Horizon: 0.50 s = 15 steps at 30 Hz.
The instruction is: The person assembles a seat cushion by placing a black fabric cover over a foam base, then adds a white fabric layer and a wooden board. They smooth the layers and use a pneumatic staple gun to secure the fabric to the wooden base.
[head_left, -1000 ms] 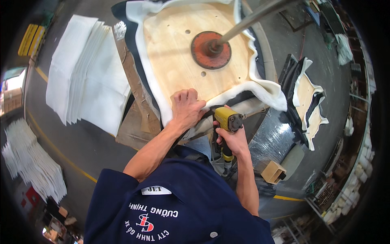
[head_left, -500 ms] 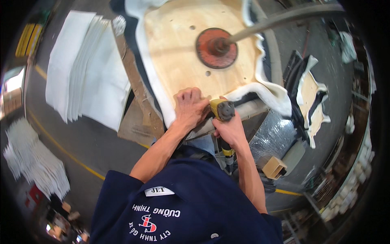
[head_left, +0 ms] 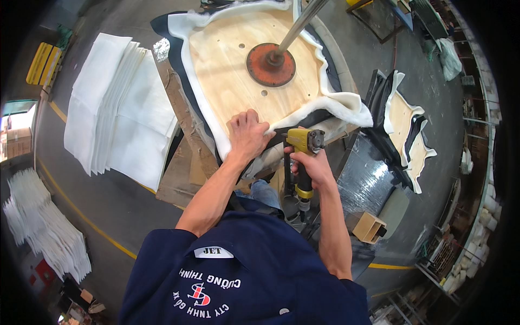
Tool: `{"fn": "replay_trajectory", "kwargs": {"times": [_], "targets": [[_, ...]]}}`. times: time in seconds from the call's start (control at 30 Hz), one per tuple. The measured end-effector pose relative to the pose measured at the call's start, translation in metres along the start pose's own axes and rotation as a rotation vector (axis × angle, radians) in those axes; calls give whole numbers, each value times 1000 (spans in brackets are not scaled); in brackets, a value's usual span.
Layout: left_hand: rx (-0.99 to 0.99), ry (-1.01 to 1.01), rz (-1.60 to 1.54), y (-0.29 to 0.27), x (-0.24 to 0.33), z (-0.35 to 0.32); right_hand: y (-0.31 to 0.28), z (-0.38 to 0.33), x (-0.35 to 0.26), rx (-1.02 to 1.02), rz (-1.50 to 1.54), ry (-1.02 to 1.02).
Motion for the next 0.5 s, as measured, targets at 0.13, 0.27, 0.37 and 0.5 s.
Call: {"fn": "replay_trajectory", "kwargs": {"times": [0.13,0.27,0.37,0.5], "targets": [[3,-29,-18,1,2,-1,10,10,-3,13,-117,69],[-10,-45,-64,3,-1,-1,21,14,-10,7,-197,102],[-20,-57,-93,6,-6,-3,24,22,-9,33,-214,144],[-18,-64,-87,10,-9,-3,25,30,-8,60,-250,160]]}}
Point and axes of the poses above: each hand's wrist, its own z-axis towards the middle knuckle, its own y-axis out of the palm, x = y × z, the point moved 7 cm from there along z, towards the middle knuckle, and after that the axes turned 7 degrees about z, right-handed, at the moved point
